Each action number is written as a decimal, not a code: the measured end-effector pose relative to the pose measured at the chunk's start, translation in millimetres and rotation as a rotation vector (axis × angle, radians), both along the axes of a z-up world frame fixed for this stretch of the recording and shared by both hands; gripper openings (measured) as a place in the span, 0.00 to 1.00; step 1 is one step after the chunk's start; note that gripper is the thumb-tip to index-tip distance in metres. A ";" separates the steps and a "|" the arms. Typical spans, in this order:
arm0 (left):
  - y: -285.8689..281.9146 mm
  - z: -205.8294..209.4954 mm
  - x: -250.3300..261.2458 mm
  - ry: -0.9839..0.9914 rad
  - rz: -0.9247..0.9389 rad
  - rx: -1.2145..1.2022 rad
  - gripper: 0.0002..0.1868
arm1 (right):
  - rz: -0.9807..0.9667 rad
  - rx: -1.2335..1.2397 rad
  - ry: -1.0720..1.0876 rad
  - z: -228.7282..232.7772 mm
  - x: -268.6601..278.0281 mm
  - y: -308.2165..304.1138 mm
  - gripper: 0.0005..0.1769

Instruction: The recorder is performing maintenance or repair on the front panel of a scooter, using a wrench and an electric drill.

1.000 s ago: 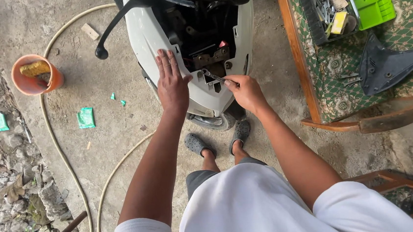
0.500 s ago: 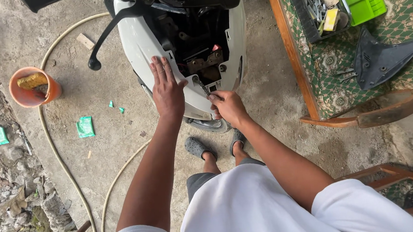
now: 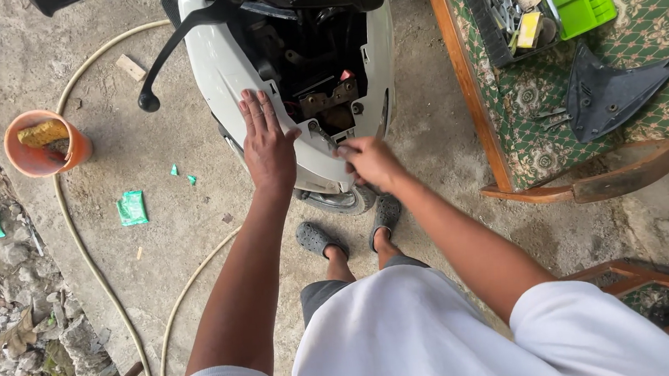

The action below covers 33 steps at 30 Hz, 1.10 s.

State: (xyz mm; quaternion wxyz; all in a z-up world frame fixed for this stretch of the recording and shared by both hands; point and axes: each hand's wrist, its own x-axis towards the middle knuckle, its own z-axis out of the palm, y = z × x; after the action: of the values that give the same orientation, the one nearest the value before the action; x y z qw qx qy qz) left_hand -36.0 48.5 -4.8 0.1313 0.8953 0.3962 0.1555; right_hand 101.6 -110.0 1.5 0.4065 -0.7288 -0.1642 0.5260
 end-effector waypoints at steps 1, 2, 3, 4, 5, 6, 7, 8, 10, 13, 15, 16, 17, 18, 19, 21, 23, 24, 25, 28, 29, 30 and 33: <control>0.9 -0.4 -0.5 0.000 0.003 0.000 0.56 | 0.003 0.000 0.000 2.0 12.7 5.5 0.15; 1.7 -0.9 -0.9 0.005 0.006 -0.009 0.56 | 0.100 -0.069 -0.099 3.9 25.5 10.9 0.14; 1.5 -1.8 -1.2 0.011 0.006 -0.020 0.56 | 0.194 -0.140 -0.197 5.5 37.9 14.8 0.13; 1.1 -3.5 -2.1 0.012 0.005 -0.021 0.56 | 0.193 -0.142 -0.196 6.4 47.1 17.7 0.13; 1.0 -4.9 -2.1 0.008 0.001 -0.004 0.57 | 0.332 -0.111 -0.367 7.6 57.1 20.7 0.13; 1.0 -6.2 -2.1 0.004 -0.002 0.014 0.57 | 0.472 -0.079 -0.538 9.0 67.1 23.7 0.13; 0.9 -6.4 -1.6 0.003 -0.003 0.015 0.57 | 0.471 -0.077 -0.539 10.4 69.8 22.4 0.13; 1.1 -6.6 -1.3 -0.009 -0.008 0.018 0.57 | 0.502 0.025 -0.670 11.7 72.5 21.4 0.12; 0.3 -6.6 -2.8 -0.017 0.001 0.019 0.56 | 0.546 0.135 -0.796 22.4 69.1 18.6 0.11; -4.8 -5.1 -0.7 -0.017 -0.009 0.074 0.49 | 0.362 0.155 -0.774 39.3 58.0 4.8 0.12; -11.9 -1.8 3.6 0.054 -0.113 0.145 0.30 | 0.105 0.149 -0.445 35.1 56.8 -9.2 0.14; -14.6 1.8 5.8 0.056 -0.110 0.142 0.30 | 0.108 0.146 -0.443 32.4 58.6 -14.2 0.14; -17.3 5.2 9.0 0.069 -0.154 0.143 0.21 | 0.037 0.145 -0.378 29.4 61.0 -19.6 0.14; -20.3 8.6 12.7 0.083 -0.197 0.143 0.13 | -0.033 0.142 -0.312 26.5 63.9 -25.4 0.14; -19.2 11.4 17.1 0.086 -0.196 0.142 0.13 | -0.031 0.141 -0.309 23.8 68.0 -29.0 0.14; -17.5 17.4 26.9 0.125 -0.197 0.117 0.09 | -0.178 0.054 -0.077 18.4 77.1 -36.5 0.13; -15.4 21.7 33.7 0.153 -0.179 0.093 0.09 | -0.176 0.062 -0.071 16.3 85.0 -41.0 0.13; -14.3 24.5 37.1 0.178 -0.165 0.070 0.10 | -0.175 0.071 -0.067 15.5 89.2 -43.1 0.12; -14.4 25.3 39.4 0.182 -0.161 0.073 0.10 | -0.172 0.074 -0.064 16.6 92.0 -44.7 0.12; -14.7 21.1 47.3 0.174 -0.103 0.082 0.11 | -0.149 0.071 -0.045 14.8 102.6 -50.7 0.12; -12.9 15.5 49.8 0.200 -0.066 0.030 0.11 | -0.135 0.083 -0.044 10.8 106.7 -51.6 0.13; -11.1 9.8 52.3 0.225 -0.029 -0.023 0.11 | -0.122 0.096 -0.043 6.7 110.7 -52.5 0.13; -13.7 11.8 52.4 0.232 0.013 -0.155 0.16 | -0.096 0.081 -0.022 3.6 120.2 -55.3 0.13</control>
State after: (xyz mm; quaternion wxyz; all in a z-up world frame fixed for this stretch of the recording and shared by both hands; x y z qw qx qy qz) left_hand 16.3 34.7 7.0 0.1524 0.8918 0.4254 0.0209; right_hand 221.8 -165.3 5.1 0.4586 -0.7245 -0.1544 0.4908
